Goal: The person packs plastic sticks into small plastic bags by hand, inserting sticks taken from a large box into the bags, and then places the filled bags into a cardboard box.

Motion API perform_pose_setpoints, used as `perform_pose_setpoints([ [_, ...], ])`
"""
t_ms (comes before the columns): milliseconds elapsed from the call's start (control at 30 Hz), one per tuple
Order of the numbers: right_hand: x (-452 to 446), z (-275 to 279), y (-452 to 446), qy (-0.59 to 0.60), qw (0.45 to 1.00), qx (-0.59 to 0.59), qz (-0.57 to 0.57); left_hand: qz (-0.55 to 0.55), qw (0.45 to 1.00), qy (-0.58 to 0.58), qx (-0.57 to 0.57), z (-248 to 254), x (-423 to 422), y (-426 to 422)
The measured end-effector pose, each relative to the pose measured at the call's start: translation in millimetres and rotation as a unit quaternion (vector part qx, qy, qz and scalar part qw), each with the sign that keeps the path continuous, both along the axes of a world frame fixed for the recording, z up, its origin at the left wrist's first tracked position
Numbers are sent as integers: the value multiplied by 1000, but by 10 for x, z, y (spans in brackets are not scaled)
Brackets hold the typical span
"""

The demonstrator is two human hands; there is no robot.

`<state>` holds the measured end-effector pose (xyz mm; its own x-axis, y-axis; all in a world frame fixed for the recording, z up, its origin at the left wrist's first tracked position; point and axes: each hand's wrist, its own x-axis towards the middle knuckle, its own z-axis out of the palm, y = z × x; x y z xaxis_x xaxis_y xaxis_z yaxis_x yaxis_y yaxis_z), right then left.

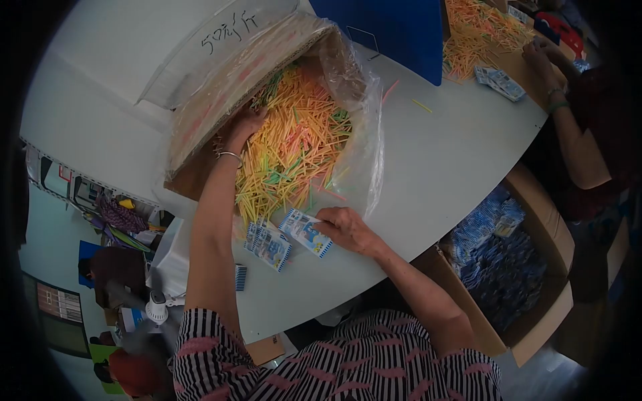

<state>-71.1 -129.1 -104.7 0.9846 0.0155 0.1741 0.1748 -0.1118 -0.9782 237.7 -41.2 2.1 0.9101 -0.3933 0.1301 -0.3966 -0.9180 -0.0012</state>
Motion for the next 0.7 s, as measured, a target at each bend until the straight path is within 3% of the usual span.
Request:
perform_pose_setpoints([
  [67, 3, -12, -9, 1, 1000, -6, 6, -1, 995, -42, 90, -316, 336, -35],
  [167, 8, -17, -14, -7, 1000, -14, 11, -47, 987, -28, 150, -1175, 1578, -51],
  [700, -4, 40, -10, 11, 1000, -22, 12, -50, 995, -69, 59, -1137, 1030, 385],
])
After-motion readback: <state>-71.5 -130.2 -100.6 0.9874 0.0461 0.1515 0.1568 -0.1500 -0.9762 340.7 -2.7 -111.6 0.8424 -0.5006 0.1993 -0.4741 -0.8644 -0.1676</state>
